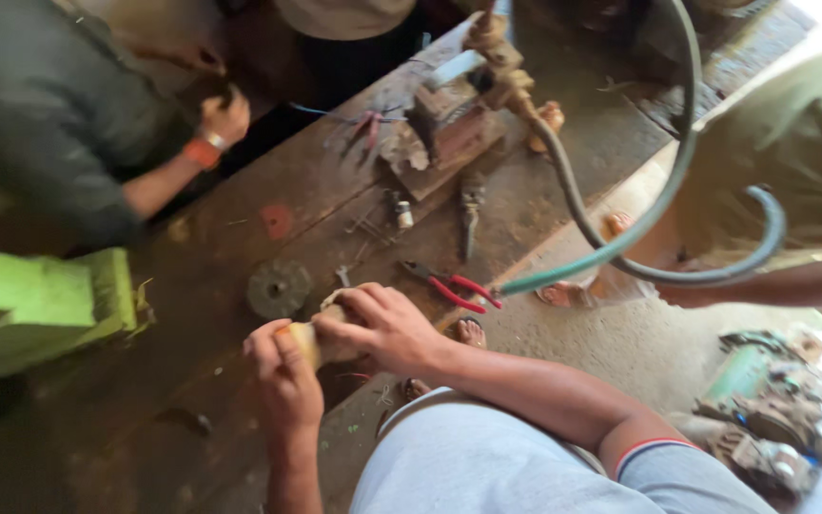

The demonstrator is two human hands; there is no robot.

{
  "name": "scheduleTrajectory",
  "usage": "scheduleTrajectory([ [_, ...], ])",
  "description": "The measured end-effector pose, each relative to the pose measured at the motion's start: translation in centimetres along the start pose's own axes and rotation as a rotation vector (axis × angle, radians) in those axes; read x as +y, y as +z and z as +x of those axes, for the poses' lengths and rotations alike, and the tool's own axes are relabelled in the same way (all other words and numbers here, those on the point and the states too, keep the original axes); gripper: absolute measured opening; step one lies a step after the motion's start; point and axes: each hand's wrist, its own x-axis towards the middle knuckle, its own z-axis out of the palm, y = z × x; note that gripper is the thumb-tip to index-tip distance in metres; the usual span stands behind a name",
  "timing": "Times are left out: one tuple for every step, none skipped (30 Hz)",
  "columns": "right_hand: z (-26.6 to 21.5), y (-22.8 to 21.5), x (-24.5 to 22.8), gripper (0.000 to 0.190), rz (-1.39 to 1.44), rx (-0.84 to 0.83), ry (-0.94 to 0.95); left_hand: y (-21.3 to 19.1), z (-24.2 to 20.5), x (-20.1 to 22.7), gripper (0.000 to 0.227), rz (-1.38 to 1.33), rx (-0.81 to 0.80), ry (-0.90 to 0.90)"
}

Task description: The person assembles a motor component by hand, inserting a rotor into a stator, applying adhesive from a small container, and fitting a metal cover. They use pliers to adjust wires and repeatedly check the fit of the parts on a cluttered wooden workbench.

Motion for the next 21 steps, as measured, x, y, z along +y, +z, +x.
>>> scheduleTrajectory([
  [0.2, 0.1, 0.3, 0.082, -0.029, 0.012, -0.022, -0.2, 0.0, -0.6, 0.04, 0.022, -0.1, -0.081],
  [0.1, 0.0, 0.6, 0.082, 0.031, 0.012, 0.021, -0.5, -0.1, -1.1, 0.044, 0.037, -0.206, -0.161],
  [0.1, -0.1, 0.8, 0.081, 0.091, 0.011, 0.064, -0.9, -0.4, -1.4, 0.047, 0.05, -0.311, -0.243],
  [0.1, -0.5, 1.0, 0.081, 0.149, 0.002, 0.105, -1.6, -0.9, -1.7, 0.054, 0.018, -0.427, -0.315],
  [0.1, -0.9, 1.2, 0.081, 0.145, 0.009, 0.153, -2.7, -1.5, -1.8, 0.063, -0.017, -0.543, -0.386],
  [0.3, -1.4, 1.3, 0.081, 0.142, 0.017, 0.203, -3.5, -1.8, -1.7, 0.074, -0.053, -0.66, -0.454],
  [0.5, -1.8, 1.4, 0.081, 0.138, 0.024, 0.253, -3.8, -1.9, -1.3, 0.062, 0.037, -0.577, -0.318],
  [0.7, -2.2, 1.4, 0.081, 0.158, 0.001, 0.237, -4.3, -2.0, -0.6, 0.052, 0.129, -0.497, -0.18],
  [1.1, -2.5, 1.3, 0.082, 0.178, -0.022, 0.221, -4.7, -2.1, 0.1, 0.043, 0.222, -0.415, -0.043],
  [1.1, -2.5, 0.9, 0.082, 0.201, -0.049, 0.211, -5.2, -1.9, 0.7, 0.047, 0.141, -0.243, 0.167],
  [1.2, -2.5, 0.4, 0.083, 0.228, -0.068, 0.189, -5.5, -1.2, 1.1, 0.063, 0.063, -0.068, 0.376],
  [1.2, -2.6, 0.1, 0.083, 0.248, -0.081, 0.169, -5.4, -0.2, 1.5, 0.059, 0.047, -0.114, 0.443],
  [1.3, -2.6, -0.1, 0.084, 0.268, -0.095, 0.149, -5.5, 0.5, 1.8, 0.057, 0.03, -0.16, 0.51],
  [1.3, -2.6, -0.3, 0.084, 0.266, -0.103, 0.129, -5.7, 0.7, 2.1, 0.058, 0.013, -0.207, 0.573],
  [1.2, -2.7, -0.4, 0.083, 0.264, -0.111, 0.11, -5.7, 0.8, 2.3, 0.057, 0.02, -0.245, 0.557],
  [1.2, -2.6, -0.5, 0.083, 0.264, -0.116, 0.089, -5.7, 1.0, 2.4, 0.056, 0.031, -0.283, 0.543],
  [1.1, -2.7, -0.5, 0.083, 0.241, -0.141, 0.083, -5.8, 1.0, 2.4, 0.055, 0.041, -0.322, 0.529],
  [1.0, -2.6, -0.5, 0.084, 0.218, -0.162, 0.082, -5.9, 0.9, 2.2, 0.055, 0.009, -0.339, 0.486],
  [0.9, -2.5, -0.5, 0.085, 0.195, -0.183, 0.08, -6.0, 0.7, 2.0, 0.057, -0.023, -0.356, 0.442],
  [0.7, -2.4, -0.5, 0.084, 0.183, -0.175, 0.076, -5.8, 0.5, 1.9, 0.059, -0.06, -0.372, 0.399],
  [0.6, -2.4, -0.5, 0.084, 0.171, -0.167, 0.073, -5.5, 0.3, 1.7, 0.057, -0.099, -0.346, 0.338],
])
